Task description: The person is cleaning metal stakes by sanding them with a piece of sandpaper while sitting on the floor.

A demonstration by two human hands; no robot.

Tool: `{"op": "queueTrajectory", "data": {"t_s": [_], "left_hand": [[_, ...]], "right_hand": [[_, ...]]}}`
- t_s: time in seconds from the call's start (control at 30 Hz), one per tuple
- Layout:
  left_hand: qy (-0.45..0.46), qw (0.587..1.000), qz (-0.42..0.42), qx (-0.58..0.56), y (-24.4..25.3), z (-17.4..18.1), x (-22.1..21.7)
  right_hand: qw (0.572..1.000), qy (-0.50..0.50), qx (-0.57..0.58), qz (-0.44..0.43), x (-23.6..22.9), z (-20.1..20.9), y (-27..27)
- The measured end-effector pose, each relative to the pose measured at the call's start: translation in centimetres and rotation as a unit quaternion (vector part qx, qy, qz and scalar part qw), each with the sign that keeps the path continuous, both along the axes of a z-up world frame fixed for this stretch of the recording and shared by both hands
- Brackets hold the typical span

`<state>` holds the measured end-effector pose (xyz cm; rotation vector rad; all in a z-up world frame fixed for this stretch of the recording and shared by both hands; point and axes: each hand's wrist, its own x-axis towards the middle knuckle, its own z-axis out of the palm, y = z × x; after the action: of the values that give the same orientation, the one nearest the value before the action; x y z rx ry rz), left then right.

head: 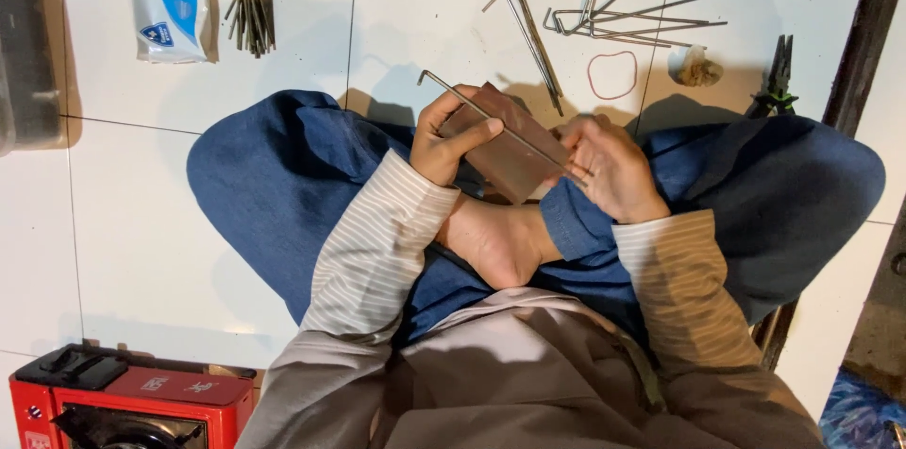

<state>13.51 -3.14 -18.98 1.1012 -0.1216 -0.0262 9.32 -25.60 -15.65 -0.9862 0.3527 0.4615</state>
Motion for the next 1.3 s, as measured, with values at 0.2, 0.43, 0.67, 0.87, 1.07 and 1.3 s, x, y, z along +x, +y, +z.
{"op": "queueTrajectory", "data": {"t_s": [0.2, 0.43, 0.67, 0.87, 1.07, 1.3], "left_hand": [[-0.017, 0.996, -0.083, 0.004, 0.1, 0.7, 0.3], [-0.033, 0.990, -0.116, 0.069, 0.9, -0.4, 0.4], [-0.049, 0.984, -0.098, 0.137, 0.3, 2.5, 0.1], [-0.055, 0.991, -0.112, 0.051, 2.7, 2.2, 1.4], [-0.002, 0.987, -0.153, 0.055, 5.1, 4.7, 2.0], [0.003, 0.913, -0.248, 0.324, 6.0, 7.7, 3.3]], "right_hand": [[0.991, 0.002, 0.113, 0.064, -0.3, -2.9, 1.0], [0.993, -0.008, 0.041, 0.109, -0.5, -6.2, -0.2], [0.987, -0.065, -0.032, 0.142, 0.8, -1.2, 1.6], [0.939, -0.237, -0.207, 0.140, 1.5, -0.4, 1.4], [0.789, -0.421, -0.427, 0.131, 2.7, -1.1, 0.5], [0.582, -0.577, -0.554, 0.143, 3.8, 3.5, 1.2]]}}
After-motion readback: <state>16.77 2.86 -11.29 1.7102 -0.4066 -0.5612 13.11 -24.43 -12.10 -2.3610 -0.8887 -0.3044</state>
